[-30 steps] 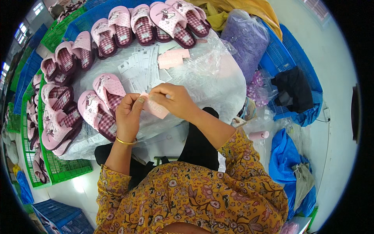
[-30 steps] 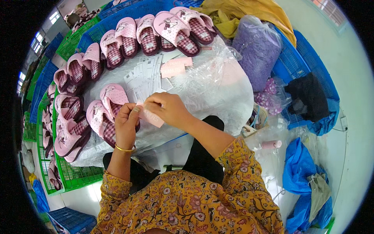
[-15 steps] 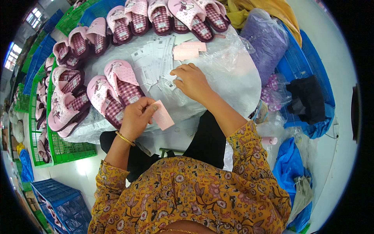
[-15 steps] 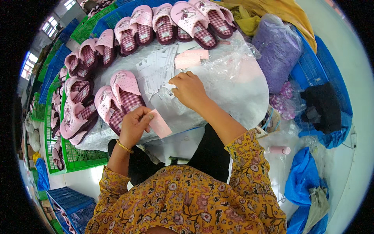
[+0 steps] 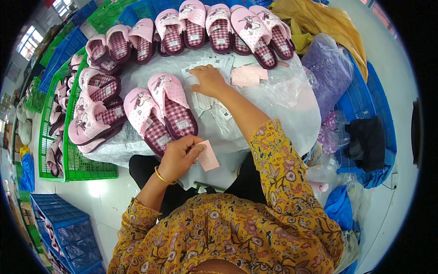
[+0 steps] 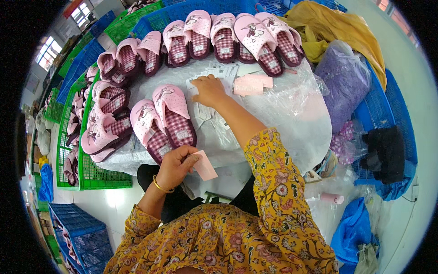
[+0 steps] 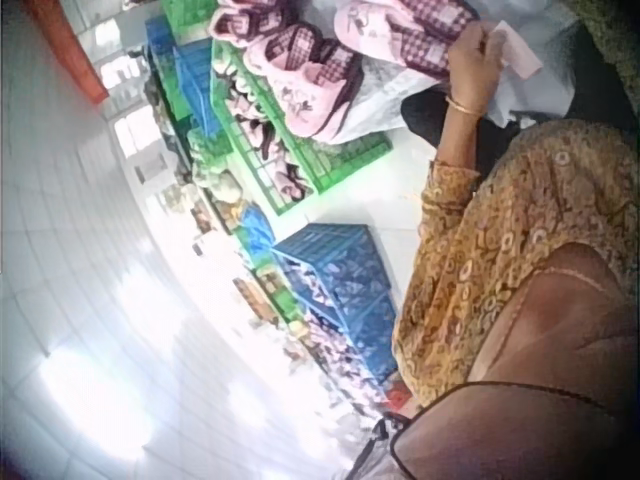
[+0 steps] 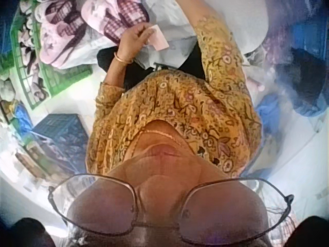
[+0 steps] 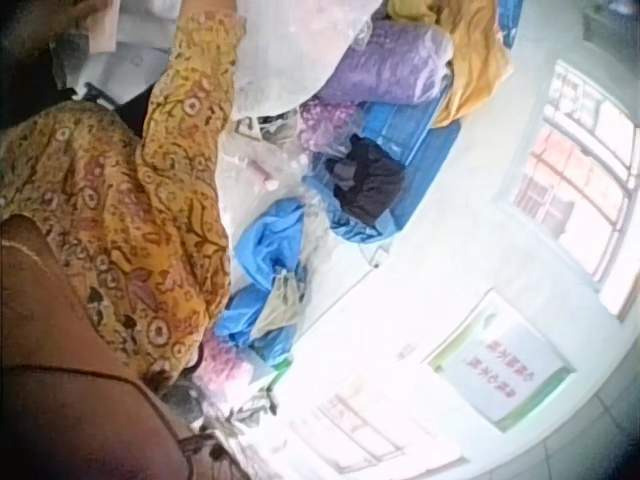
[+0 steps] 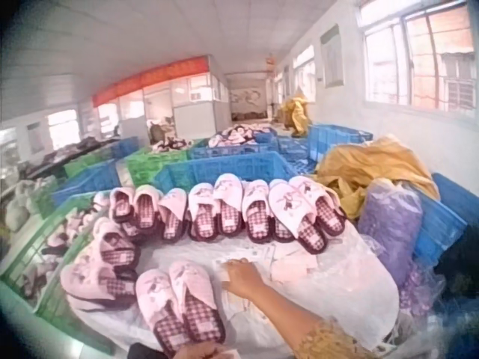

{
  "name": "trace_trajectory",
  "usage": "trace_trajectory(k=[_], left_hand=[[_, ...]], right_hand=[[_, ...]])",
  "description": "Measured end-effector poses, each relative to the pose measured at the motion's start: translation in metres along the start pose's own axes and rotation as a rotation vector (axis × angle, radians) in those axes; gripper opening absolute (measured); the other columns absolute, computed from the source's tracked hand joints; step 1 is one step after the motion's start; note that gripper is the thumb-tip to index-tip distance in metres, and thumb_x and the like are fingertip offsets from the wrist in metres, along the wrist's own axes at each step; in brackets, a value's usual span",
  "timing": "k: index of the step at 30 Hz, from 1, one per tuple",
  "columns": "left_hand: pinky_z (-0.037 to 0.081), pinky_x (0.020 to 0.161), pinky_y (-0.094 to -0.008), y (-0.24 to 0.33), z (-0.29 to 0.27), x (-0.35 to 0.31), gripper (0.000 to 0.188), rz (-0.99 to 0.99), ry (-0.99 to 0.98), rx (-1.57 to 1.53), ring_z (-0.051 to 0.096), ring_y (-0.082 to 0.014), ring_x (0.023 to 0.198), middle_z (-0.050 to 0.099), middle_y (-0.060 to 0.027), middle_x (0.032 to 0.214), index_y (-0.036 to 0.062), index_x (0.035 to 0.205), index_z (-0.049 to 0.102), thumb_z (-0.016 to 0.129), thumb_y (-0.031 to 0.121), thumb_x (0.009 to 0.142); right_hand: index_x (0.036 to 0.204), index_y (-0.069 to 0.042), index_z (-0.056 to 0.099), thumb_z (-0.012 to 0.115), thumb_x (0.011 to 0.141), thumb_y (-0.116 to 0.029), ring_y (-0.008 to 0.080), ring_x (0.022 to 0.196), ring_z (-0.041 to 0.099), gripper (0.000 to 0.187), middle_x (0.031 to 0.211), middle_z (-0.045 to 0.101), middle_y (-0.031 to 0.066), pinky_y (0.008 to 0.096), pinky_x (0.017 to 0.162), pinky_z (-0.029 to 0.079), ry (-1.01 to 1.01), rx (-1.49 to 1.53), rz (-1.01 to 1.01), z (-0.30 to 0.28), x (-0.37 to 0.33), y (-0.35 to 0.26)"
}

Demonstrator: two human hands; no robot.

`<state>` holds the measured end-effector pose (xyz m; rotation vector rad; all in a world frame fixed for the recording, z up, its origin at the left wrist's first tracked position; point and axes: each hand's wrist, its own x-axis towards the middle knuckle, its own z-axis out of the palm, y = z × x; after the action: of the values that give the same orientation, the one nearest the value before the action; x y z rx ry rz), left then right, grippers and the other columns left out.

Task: The person sits on the floor and repeatedly picks up pairs of pink slippers, attaches small paper tags to them, and places them back in a row. The person handles the slippers and tags by hand throughout the process.

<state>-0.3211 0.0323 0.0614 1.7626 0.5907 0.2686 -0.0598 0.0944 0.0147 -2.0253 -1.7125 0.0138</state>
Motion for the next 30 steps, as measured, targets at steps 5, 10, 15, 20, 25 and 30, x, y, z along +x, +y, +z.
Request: trace_trajectory(k=[5,10,15,20,25,30], left_hand=[[0.046,0.056,-0.0234,0.003,-0.004,-0.002,0.017,0.015,-0.012,0.001,0.055,-0.0062,0.061,0.063,-0.0024,0.073,-0.0002,0.101,0.066,0.063,0.014,0.094],[0.046,0.057,-0.0227,0.001,-0.006,-0.002,0.017,0.038,-0.026,0.040,0.054,-0.0059,0.062,0.062,-0.0011,0.077,-0.0017,0.101,0.066,0.063,0.014,0.094],[0.046,0.057,-0.0226,-0.002,-0.008,-0.001,0.018,0.039,-0.037,0.025,0.054,-0.0053,0.063,0.062,-0.0005,0.078,-0.0028,0.102,0.066,0.063,0.014,0.094],[0.047,0.057,-0.0246,-0.003,-0.008,0.000,0.017,0.077,-0.027,0.037,0.055,-0.0077,0.063,0.062,-0.0031,0.076,-0.0011,0.101,0.066,0.064,0.014,0.094],[0.048,0.060,-0.0292,-0.006,-0.009,-0.002,0.018,0.060,-0.005,0.025,0.058,-0.0136,0.064,0.064,-0.0087,0.075,0.0012,0.100,0.066,0.065,0.017,0.092],[0.047,0.057,-0.0226,-0.003,-0.008,0.000,0.016,0.085,-0.026,0.043,0.055,-0.0052,0.063,0.063,-0.0010,0.078,-0.0019,0.102,0.066,0.063,0.012,0.094]], right_hand=[[0.128,-0.015,0.059,0.074,0.075,-0.039,0.0286,0.119,0.050,0.060,0.127,0.061,0.0051,0.0441,0.100,0.038,-0.139,-0.007,0.052,0.000,0.025,0.005],[0.129,-0.015,0.057,0.077,0.070,-0.044,0.0292,0.120,0.049,0.069,0.129,0.059,0.0060,0.0452,0.101,0.038,-0.151,-0.073,0.035,0.010,0.040,0.010],[0.134,-0.015,0.054,0.081,0.064,-0.048,0.0313,0.127,0.045,0.082,0.136,0.055,0.0090,0.0489,0.104,0.035,-0.234,-0.106,0.117,-0.004,0.056,0.010],[0.128,-0.017,0.058,0.082,0.060,-0.047,0.0276,0.123,0.049,0.078,0.125,0.063,0.0032,0.0473,0.103,0.034,-0.276,-0.051,0.100,0.008,0.076,0.023],[0.114,-0.016,0.068,0.082,0.061,-0.039,0.0200,0.101,0.063,0.060,0.107,0.071,-0.0005,0.0379,0.093,0.042,-0.197,0.315,0.188,0.028,0.088,0.059],[0.101,-0.012,0.074,0.080,0.069,-0.021,0.0121,0.082,0.065,0.034,0.095,0.073,0.0023,0.0281,0.076,0.050,-0.266,0.688,0.226,0.030,0.100,0.078]])
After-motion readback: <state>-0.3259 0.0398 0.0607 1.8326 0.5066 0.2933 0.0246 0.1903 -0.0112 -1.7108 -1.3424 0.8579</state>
